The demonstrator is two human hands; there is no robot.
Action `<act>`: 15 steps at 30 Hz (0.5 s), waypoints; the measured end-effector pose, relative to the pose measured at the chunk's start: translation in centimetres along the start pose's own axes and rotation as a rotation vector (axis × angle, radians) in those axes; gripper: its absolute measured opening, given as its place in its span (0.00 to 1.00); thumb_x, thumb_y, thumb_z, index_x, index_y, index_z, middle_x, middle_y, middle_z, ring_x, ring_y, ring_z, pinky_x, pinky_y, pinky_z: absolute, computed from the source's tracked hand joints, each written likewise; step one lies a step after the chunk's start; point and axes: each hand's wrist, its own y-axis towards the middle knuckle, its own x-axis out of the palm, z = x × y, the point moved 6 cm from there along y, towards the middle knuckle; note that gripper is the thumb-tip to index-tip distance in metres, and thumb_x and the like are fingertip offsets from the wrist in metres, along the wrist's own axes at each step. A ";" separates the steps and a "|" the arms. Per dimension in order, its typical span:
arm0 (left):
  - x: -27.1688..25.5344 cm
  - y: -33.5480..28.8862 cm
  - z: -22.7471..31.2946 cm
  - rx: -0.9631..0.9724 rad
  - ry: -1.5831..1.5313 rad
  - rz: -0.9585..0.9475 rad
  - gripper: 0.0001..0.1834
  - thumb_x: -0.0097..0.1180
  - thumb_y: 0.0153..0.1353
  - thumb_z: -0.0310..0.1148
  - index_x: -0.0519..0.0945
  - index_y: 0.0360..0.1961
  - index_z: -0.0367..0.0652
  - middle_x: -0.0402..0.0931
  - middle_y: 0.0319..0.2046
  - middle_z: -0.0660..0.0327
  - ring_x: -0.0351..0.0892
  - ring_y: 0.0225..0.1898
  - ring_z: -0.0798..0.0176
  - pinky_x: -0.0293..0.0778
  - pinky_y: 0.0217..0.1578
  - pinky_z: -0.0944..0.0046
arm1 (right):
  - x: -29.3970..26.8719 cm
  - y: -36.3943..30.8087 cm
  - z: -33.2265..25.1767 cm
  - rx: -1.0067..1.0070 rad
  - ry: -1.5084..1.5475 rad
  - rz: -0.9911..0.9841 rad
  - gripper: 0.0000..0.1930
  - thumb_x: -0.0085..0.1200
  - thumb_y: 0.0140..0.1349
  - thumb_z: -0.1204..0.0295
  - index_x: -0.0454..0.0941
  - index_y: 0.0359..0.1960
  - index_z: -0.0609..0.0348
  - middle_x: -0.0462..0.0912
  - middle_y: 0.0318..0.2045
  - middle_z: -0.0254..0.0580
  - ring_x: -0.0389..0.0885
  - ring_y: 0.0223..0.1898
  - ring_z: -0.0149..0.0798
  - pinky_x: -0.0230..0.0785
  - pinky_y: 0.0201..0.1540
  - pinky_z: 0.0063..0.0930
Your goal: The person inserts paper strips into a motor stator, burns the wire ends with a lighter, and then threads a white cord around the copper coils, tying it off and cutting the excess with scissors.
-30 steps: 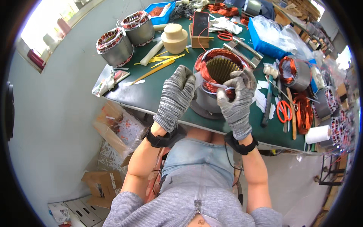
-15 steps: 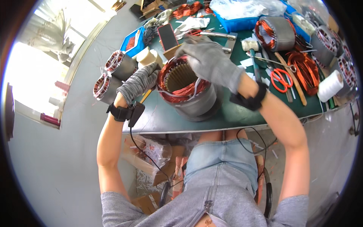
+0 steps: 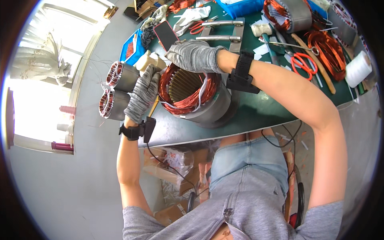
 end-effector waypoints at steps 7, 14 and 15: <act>-0.2 0.8 -0.5 -0.267 -0.120 -0.218 0.10 0.41 0.62 0.29 0.70 0.38 0.33 0.73 0.25 0.51 0.73 0.26 0.55 0.70 0.30 0.64 | -0.4 -0.1 0.2 0.012 0.204 0.118 0.12 0.39 0.58 0.73 0.71 0.42 0.61 0.76 0.34 0.52 0.76 0.38 0.48 0.69 0.41 0.35; 0.7 0.3 -0.4 -0.444 -0.320 -0.094 0.10 0.44 0.60 0.26 0.69 0.42 0.32 0.73 0.32 0.49 0.74 0.33 0.52 0.70 0.37 0.61 | -0.3 -0.2 -0.2 -0.045 0.138 0.150 0.12 0.39 0.59 0.71 0.71 0.41 0.61 0.76 0.34 0.50 0.76 0.38 0.47 0.68 0.41 0.35; 1.0 0.7 -0.3 -0.408 -0.325 -0.088 0.10 0.44 0.60 0.26 0.69 0.42 0.32 0.74 0.33 0.49 0.74 0.33 0.52 0.70 0.37 0.61 | -0.1 -0.2 -0.1 -0.051 0.132 0.130 0.12 0.39 0.59 0.71 0.71 0.40 0.61 0.76 0.34 0.49 0.76 0.38 0.47 0.68 0.41 0.35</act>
